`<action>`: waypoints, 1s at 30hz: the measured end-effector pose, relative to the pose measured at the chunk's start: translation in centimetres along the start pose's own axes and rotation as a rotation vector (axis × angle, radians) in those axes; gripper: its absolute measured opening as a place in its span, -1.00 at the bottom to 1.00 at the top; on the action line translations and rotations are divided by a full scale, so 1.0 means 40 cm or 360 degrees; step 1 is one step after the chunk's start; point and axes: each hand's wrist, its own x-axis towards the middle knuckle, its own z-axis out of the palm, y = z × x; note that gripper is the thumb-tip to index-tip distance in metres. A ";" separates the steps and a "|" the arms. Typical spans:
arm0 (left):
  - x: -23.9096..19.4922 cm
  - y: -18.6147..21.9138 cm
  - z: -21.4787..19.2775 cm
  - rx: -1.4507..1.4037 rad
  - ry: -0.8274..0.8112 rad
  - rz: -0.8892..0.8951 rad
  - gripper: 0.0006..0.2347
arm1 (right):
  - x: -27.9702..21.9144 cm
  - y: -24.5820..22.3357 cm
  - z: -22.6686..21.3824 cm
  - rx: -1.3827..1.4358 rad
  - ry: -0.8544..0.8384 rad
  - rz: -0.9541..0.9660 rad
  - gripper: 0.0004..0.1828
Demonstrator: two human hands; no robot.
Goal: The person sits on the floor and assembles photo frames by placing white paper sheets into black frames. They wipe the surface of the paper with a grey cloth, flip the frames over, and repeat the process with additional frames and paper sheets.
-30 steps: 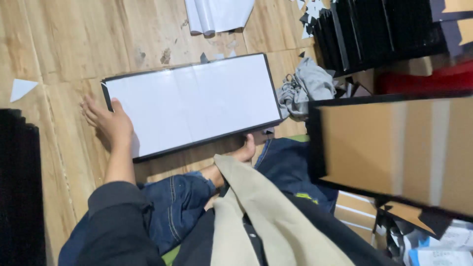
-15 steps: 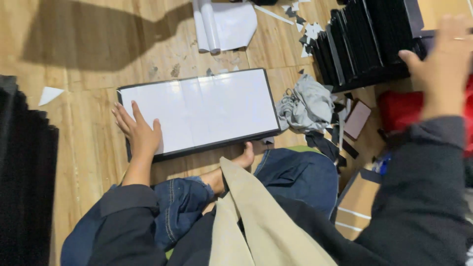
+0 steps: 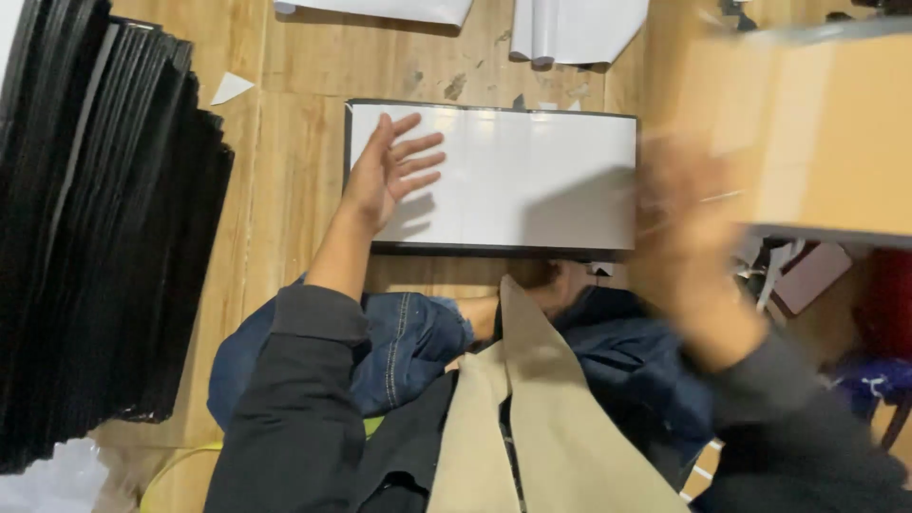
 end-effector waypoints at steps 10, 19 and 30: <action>0.096 -0.117 -0.295 0.0991 0.0704 -0.0226 -0.60 | -0.130 0.078 0.254 0.0196 -0.0147 0.0219 -0.50; 0.107 -0.187 -0.299 0.2161 0.1038 0.0166 -0.54 | -0.297 0.279 0.385 0.0143 -0.0490 0.1439 -0.31; 0.038 -0.168 -0.112 0.2212 0.1213 0.0137 -0.46 | -0.120 0.370 0.340 -0.0105 -0.0094 0.1064 -0.46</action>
